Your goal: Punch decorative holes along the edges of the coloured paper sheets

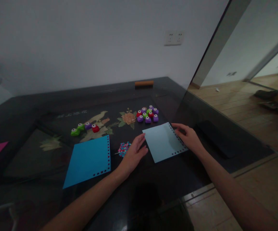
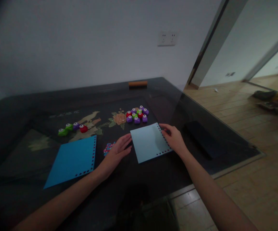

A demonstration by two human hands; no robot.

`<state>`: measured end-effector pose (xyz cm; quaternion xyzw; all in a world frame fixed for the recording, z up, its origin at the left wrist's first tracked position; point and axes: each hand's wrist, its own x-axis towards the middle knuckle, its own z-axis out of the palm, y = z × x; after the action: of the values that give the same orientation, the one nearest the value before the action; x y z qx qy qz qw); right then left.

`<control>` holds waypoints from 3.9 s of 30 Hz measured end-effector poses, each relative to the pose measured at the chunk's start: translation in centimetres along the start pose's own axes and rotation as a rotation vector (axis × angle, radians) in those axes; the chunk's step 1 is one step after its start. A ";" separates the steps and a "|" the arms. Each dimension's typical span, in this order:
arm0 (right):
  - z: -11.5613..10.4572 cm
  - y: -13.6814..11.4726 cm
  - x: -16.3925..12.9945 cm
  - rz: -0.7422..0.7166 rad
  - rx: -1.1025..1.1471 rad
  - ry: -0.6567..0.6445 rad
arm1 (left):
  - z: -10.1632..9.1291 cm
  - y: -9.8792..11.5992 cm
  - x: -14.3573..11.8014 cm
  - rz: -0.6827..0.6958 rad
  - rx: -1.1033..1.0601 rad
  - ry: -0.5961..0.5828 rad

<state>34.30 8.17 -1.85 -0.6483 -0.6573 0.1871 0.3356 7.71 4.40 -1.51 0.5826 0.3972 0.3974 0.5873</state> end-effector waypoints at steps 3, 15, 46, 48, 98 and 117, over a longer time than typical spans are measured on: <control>-0.4 -0.4 0.8 -0.010 0.014 0.014 | 0.3 0.7 -0.7 0.129 0.280 0.039; 2.8 0.1 7.0 -0.287 -0.213 -0.082 | 3.5 0.8 -3.9 0.427 1.077 -0.321; 1.1 -0.1 5.9 -0.210 -0.146 -0.073 | 2.8 1.0 -4.6 0.285 1.060 -0.188; 1.0 -0.1 5.7 -0.205 -0.169 -0.078 | 2.6 0.9 -4.8 0.289 1.075 -0.200; 0.3 -1.0 5.0 -0.059 -0.312 -0.104 | 2.1 1.6 -3.7 0.063 0.415 0.032; 0.4 -1.5 4.5 0.013 -0.337 -0.123 | 1.9 0.7 -2.8 0.072 0.204 0.004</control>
<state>33.20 12.47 -0.22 -0.6868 -0.6945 0.1157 0.1804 8.45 1.12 -0.75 0.6525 0.4154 0.3770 0.5094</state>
